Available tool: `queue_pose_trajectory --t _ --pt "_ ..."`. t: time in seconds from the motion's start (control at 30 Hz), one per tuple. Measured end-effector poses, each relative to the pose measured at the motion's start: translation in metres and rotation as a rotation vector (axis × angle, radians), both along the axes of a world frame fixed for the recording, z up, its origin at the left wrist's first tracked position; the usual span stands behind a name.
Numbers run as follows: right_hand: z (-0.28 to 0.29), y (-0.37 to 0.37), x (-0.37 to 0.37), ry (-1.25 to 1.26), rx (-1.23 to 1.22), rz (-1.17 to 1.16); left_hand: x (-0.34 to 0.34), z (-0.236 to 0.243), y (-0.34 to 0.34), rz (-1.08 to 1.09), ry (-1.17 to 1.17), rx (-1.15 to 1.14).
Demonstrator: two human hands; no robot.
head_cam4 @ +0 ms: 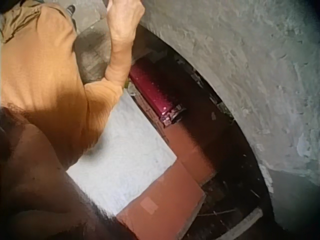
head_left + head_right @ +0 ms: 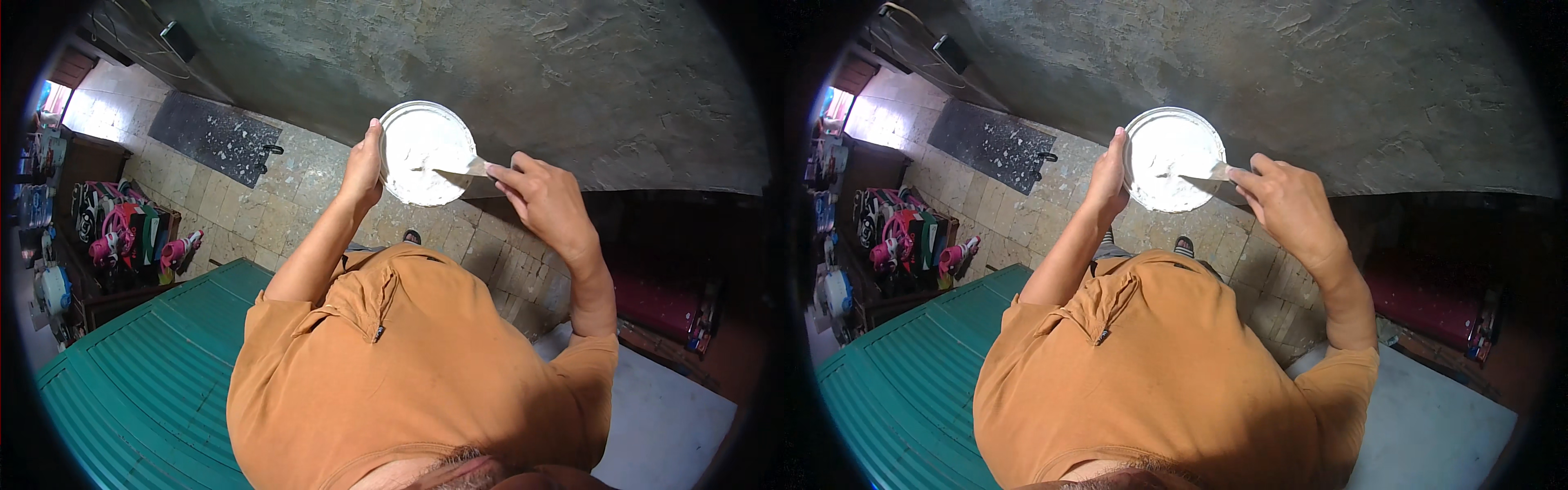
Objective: The person applies a white substance to a wall using a putty knife, frequently reloading the tool from a container held in the other hand.
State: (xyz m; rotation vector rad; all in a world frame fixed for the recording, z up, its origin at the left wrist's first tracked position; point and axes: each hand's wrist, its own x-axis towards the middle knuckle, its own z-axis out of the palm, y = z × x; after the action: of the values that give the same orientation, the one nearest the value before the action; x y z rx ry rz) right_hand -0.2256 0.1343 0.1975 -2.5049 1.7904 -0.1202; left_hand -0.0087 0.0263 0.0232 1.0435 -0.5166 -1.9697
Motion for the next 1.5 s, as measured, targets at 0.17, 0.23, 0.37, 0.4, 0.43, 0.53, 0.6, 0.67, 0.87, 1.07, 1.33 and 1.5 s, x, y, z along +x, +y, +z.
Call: queue_pose_trajectory --t 0.17,0.23,0.37,0.4,0.43,0.53,0.6,0.67,0.87,1.07,1.33,1.5 --pt "0.009 -0.017 0.012 -0.018 -0.003 -0.003 -0.004 0.006 0.002 -0.039 0.025 -0.004" --pt "0.007 -0.022 0.017 0.010 -0.016 0.064 -0.005 0.011 0.001 -0.038 0.014 -0.012" --pt "0.020 -0.019 0.007 0.137 0.066 0.031 -0.001 0.001 -0.001 -0.036 0.011 -0.021" --pt "0.023 -0.021 0.006 0.125 0.077 0.026 0.000 0.000 -0.001 -0.047 0.003 -0.015" --pt "0.024 -0.023 0.006 0.113 0.088 0.021 0.001 0.001 -0.001 -0.049 0.004 -0.015" --pt "0.019 -0.032 0.008 0.026 0.002 0.042 -0.001 0.003 -0.005 -0.080 0.038 -0.031" --pt "0.015 -0.024 0.004 0.060 0.031 0.011 0.001 -0.012 -0.009 -0.009 0.111 -0.047" --pt "0.016 -0.014 -0.011 0.056 0.044 -0.021 0.004 -0.017 -0.013 -0.007 0.120 -0.074" --pt "0.004 -0.008 -0.035 -0.195 0.071 -0.138 0.004 -0.008 -0.016 -0.063 0.111 -0.017" --pt "-0.005 0.006 -0.068 -0.677 0.052 -0.257 0.006 0.001 -0.018 -0.083 0.124 -0.035" --pt "0.107 0.002 -0.105 -0.285 -0.685 -0.251 0.012 0.007 -0.014 -0.105 0.091 -0.028" --pt "0.168 -0.011 -0.134 0.170 -0.891 -0.232 0.014 -0.001 -0.013 -0.108 0.121 -0.046"
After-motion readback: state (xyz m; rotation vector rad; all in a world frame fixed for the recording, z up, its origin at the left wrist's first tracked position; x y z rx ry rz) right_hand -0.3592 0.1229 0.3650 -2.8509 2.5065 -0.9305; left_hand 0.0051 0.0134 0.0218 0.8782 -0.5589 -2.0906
